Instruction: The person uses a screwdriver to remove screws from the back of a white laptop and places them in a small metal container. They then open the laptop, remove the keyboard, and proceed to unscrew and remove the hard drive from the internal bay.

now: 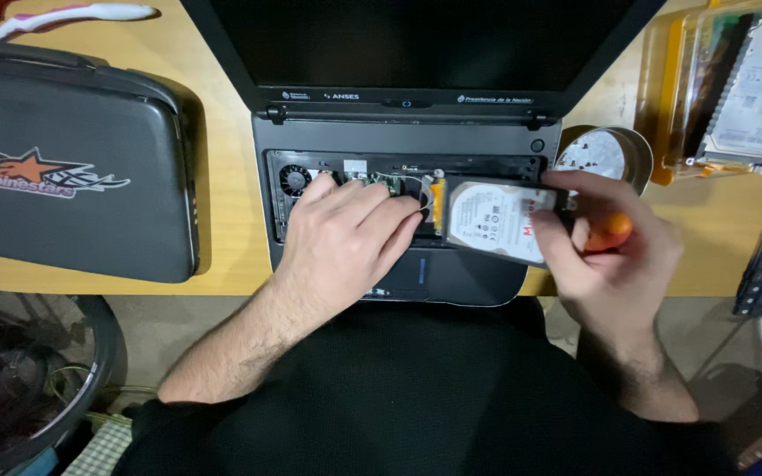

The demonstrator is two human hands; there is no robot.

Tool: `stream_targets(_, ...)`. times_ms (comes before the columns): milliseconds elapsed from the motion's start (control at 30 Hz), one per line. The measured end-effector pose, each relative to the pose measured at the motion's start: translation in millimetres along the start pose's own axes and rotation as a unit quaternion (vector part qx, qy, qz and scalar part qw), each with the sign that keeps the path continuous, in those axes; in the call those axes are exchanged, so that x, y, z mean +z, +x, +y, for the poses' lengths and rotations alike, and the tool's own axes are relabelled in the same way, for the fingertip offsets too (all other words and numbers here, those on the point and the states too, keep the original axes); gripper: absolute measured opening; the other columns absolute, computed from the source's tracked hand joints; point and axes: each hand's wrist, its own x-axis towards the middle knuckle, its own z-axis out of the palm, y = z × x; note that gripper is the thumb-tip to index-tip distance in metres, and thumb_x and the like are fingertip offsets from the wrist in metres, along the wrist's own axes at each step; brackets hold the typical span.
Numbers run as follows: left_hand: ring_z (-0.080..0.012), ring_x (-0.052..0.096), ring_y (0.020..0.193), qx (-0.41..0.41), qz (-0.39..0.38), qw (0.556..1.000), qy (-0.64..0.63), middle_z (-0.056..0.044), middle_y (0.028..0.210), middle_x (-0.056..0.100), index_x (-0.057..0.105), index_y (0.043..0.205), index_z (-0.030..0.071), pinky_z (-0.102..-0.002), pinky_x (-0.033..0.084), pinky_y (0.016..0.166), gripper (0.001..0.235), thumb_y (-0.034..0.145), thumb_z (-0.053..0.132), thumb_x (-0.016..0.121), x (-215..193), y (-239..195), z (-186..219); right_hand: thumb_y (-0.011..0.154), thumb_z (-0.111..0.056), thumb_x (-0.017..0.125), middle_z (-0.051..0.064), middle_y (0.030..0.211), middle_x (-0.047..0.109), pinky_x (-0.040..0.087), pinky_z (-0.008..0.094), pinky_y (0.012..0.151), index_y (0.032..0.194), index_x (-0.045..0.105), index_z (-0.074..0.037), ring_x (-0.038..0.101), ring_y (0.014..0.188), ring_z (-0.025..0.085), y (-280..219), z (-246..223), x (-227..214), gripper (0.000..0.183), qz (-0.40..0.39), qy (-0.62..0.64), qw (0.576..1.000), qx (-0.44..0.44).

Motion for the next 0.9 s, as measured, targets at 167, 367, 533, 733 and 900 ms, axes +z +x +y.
stream_targets(167,-0.0211,0.072,0.08,-0.008,0.013,0.999,-0.038,-0.001,0.097,0.076,0.09,0.118,0.012,-0.041,0.041,0.08,0.007,0.12,0.018,0.089,-3,2,1,0.116,-0.003,0.081,0.031,0.132,0.085,0.068,0.036,0.08,0.146,0.076,0.017,0.086,0.109,0.034,-10,-2,-15,0.036,0.025,0.008,1.0,0.008)
stream_targets(367,-0.0274,0.076,0.1,-0.047,0.063,0.978,-0.192,-0.014,0.116,0.083,0.083,0.13,0.0,-0.043,0.056,0.085,0.039,0.112,0.033,0.095,-8,-4,8,0.111,-0.012,0.086,0.021,0.144,0.078,0.068,0.036,0.101,0.148,0.071,0.006,0.079,0.125,0.03,-36,47,-20,0.043,0.067,0.09,0.994,-0.014)
stream_targets(533,-0.0186,0.082,0.107,-0.172,0.025,0.892,-0.416,-0.014,0.136,0.084,0.081,0.14,0.004,-0.031,0.076,0.096,0.037,0.109,0.018,0.094,-21,-4,20,0.109,-0.015,0.091,0.021,0.143,0.081,0.059,0.034,0.1,0.145,0.073,0.003,0.075,0.115,0.023,-47,55,-5,0.044,0.073,0.067,0.995,-0.022)
stream_targets(733,-0.0111,0.084,0.095,-0.264,0.025,0.795,-0.546,-0.007,0.112,0.09,0.086,0.126,0.006,-0.023,0.075,0.087,0.015,0.112,0.005,0.088,-13,-15,24,0.106,-0.014,0.095,0.019,0.141,0.081,0.056,0.024,0.082,0.145,0.074,0.003,0.069,0.093,0.014,-54,57,0,0.048,0.061,0.051,0.997,-0.002)
stream_targets(900,-0.0124,0.087,0.097,-0.285,0.025,0.782,-0.554,-0.008,0.111,0.09,0.085,0.123,0.006,-0.024,0.077,0.088,0.012,0.111,0.005,0.088,-11,-20,26,0.105,-0.016,0.094,0.016,0.141,0.081,0.057,0.026,0.086,0.146,0.075,0.002,0.069,0.095,0.014,-56,48,2,0.048,0.049,0.057,0.997,0.013)
